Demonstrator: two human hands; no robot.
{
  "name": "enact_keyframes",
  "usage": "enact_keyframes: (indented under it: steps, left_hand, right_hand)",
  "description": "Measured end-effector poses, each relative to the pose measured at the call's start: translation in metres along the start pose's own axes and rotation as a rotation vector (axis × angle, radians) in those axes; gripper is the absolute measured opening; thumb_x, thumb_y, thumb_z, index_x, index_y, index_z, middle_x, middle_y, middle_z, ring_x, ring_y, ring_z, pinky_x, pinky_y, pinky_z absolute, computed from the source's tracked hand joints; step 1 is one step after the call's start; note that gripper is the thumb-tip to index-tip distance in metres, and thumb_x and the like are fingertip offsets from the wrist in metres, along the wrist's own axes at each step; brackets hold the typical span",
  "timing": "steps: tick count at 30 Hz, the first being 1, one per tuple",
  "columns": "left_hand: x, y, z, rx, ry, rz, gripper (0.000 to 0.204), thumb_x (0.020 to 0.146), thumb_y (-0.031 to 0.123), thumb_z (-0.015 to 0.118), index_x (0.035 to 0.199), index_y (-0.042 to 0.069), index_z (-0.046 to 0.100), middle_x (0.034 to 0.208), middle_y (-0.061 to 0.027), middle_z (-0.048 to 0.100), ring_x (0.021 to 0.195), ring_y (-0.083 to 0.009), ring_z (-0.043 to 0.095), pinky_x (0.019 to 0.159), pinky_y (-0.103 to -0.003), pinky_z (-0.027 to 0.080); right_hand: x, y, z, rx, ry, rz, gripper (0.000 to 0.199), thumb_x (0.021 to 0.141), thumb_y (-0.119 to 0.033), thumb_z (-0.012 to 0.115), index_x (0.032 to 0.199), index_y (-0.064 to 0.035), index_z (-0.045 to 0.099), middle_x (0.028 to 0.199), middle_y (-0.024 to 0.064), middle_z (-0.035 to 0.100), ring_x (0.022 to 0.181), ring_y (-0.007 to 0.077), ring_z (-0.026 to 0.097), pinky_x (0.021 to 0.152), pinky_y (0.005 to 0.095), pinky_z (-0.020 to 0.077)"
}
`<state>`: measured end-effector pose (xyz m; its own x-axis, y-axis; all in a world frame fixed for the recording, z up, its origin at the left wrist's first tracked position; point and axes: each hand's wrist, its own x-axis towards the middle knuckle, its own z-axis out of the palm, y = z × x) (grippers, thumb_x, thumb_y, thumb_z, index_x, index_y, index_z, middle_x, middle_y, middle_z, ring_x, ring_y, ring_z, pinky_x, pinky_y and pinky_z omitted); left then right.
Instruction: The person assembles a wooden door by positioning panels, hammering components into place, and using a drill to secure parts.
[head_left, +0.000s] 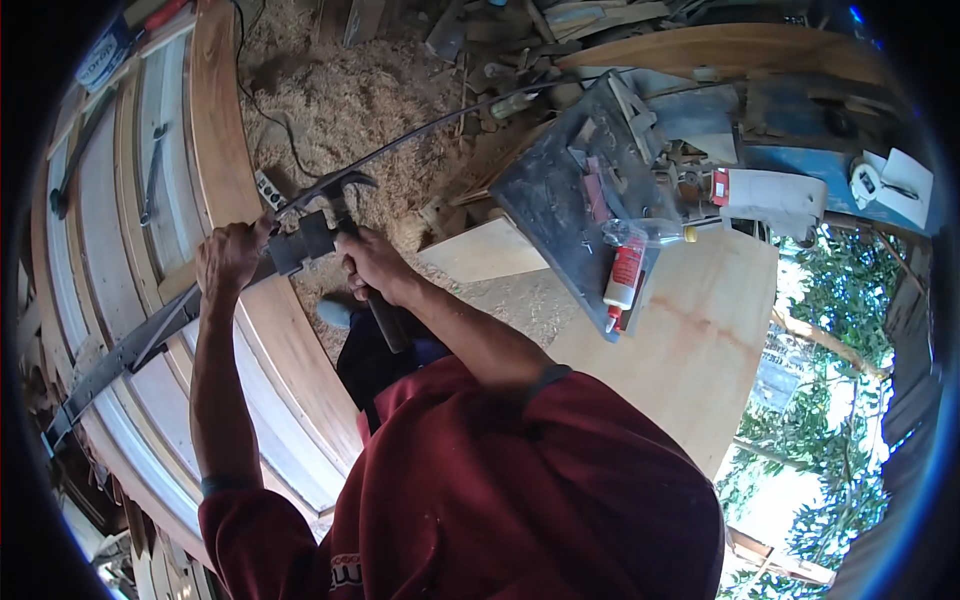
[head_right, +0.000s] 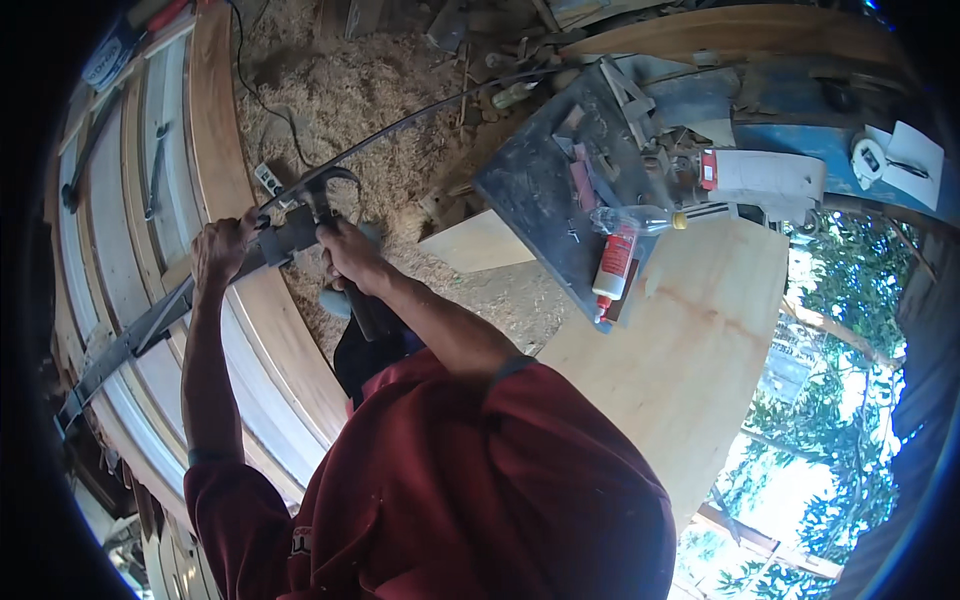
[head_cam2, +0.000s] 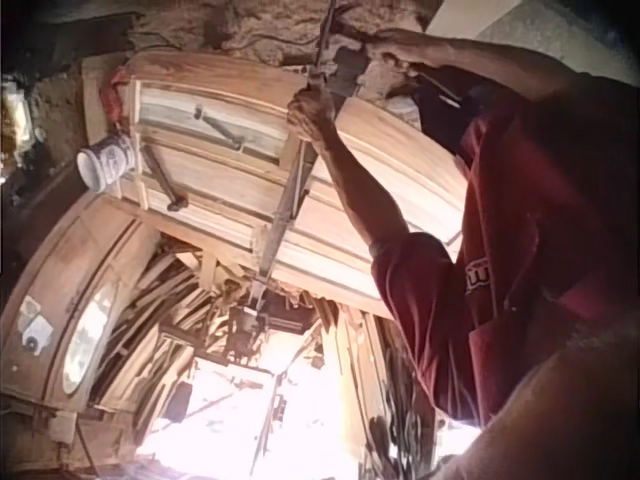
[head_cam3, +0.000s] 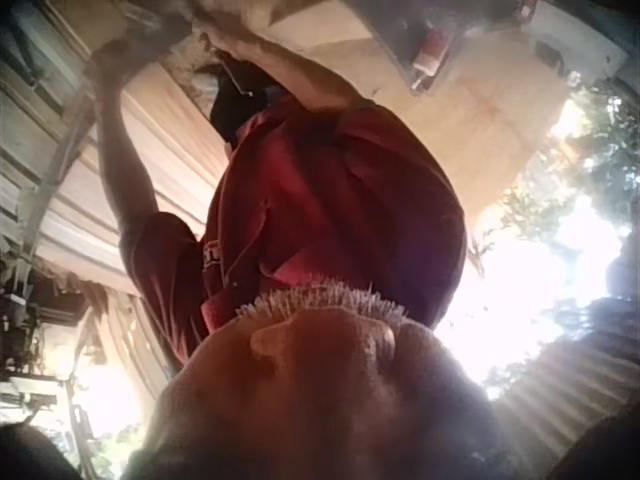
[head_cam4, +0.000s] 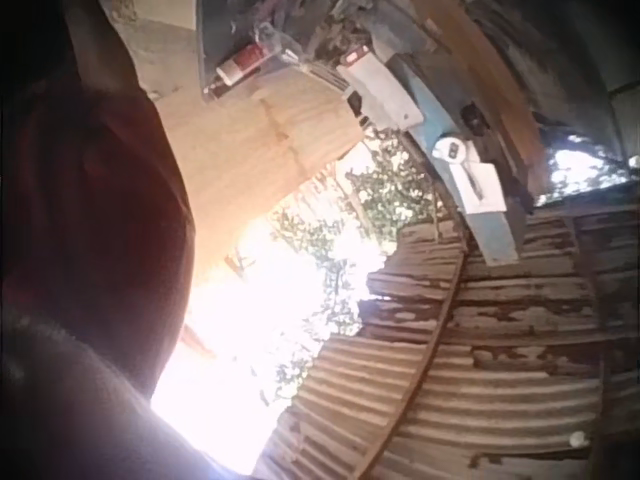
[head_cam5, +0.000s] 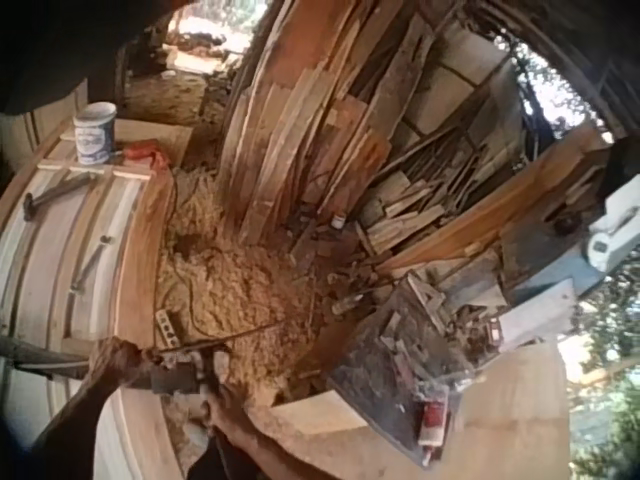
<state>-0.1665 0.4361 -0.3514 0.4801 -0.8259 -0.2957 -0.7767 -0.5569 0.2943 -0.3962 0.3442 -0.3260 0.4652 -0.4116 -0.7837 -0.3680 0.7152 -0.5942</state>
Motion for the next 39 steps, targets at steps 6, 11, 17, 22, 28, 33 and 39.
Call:
enact_keyframes:
  steps: [6,11,17,22,28,33,39]
  left_hand:
    - [-0.002,-0.006,0.008,0.054,0.078,0.059,0.075,0.098,0.067,0.034,0.076,0.005,0.070,0.079,-0.0227,0.069,0.078,-0.0419,0.069,0.073,-0.052,0.054]
    - [-0.001,-0.016,0.006,0.076,0.048,0.102,0.074,0.099,0.066,0.033,0.079,0.006,0.072,0.082,-0.0233,0.070,0.082,-0.0435,0.068,0.077,-0.054,0.053]
    - [0.002,0.001,-0.009,-0.046,-0.142,-0.049,0.078,0.093,0.073,0.036,0.092,0.004,0.073,0.092,-0.0216,0.071,0.097,-0.0407,0.068,0.087,-0.050,0.051]
    - [0.003,0.014,-0.009,-0.017,-0.074,-0.058,0.075,0.093,0.073,0.037,0.095,0.006,0.073,0.097,-0.0262,0.070,0.098,-0.0394,0.068,0.086,-0.051,0.051]
    - [-0.003,-0.016,-0.009,-0.049,-0.187,-0.117,0.071,0.093,0.070,0.040,0.101,0.007,0.072,0.101,-0.0188,0.072,0.099,-0.0372,0.069,0.085,-0.050,0.053]
    - [-0.003,0.024,-0.034,-0.158,-0.162,-0.091,0.074,0.090,0.070,0.047,0.111,0.003,0.070,0.114,-0.0234,0.069,0.113,-0.0342,0.065,0.097,-0.046,0.046]
    - [-0.012,-0.003,-0.026,-0.252,-0.107,-0.087,0.073,0.088,0.071,0.050,0.102,0.001,0.066,0.082,-0.0202,0.071,0.091,-0.0353,0.071,0.088,-0.047,0.048]
  right_hand:
    - [-0.007,0.022,0.035,0.070,0.130,-0.060,0.016,0.101,-0.028,0.052,0.101,-0.0137,0.047,0.071,-0.0011,0.047,0.046,0.0085,0.044,0.037,0.0286,0.0401]
    - [-0.014,0.003,0.038,-0.107,-0.107,-0.012,0.025,0.099,-0.026,0.058,0.108,-0.0057,0.047,0.074,0.0033,0.048,0.049,0.0128,0.049,0.037,0.0288,0.0411]
    - [0.017,0.018,-0.018,0.137,0.038,-0.095,0.019,0.097,-0.026,0.058,0.088,-0.0121,0.049,0.067,0.0004,0.046,0.044,0.0104,0.045,0.038,0.0264,0.0399]
    - [-0.025,0.024,0.067,-0.050,0.077,0.035,0.012,0.100,-0.021,0.054,0.099,-0.0141,0.045,0.068,-0.0018,0.046,0.046,0.0087,0.043,0.037,0.0266,0.0360]
    - [-0.013,0.007,0.015,0.003,-0.146,0.106,0.012,0.098,-0.019,0.058,0.095,-0.0122,0.048,0.066,-0.0026,0.043,0.045,0.0083,0.042,0.037,0.0260,0.0368]
    - [0.009,0.024,-0.017,0.454,0.200,0.005,0.024,0.099,-0.030,0.057,0.084,-0.0135,0.047,0.062,-0.0052,0.042,0.045,0.0046,0.039,0.038,0.0233,0.0337]
    - [-0.020,0.003,0.023,-0.166,-0.035,0.104,0.014,0.098,-0.021,0.058,0.099,-0.0160,0.045,0.068,-0.0037,0.043,0.045,0.0065,0.038,0.038,0.0264,0.0335]
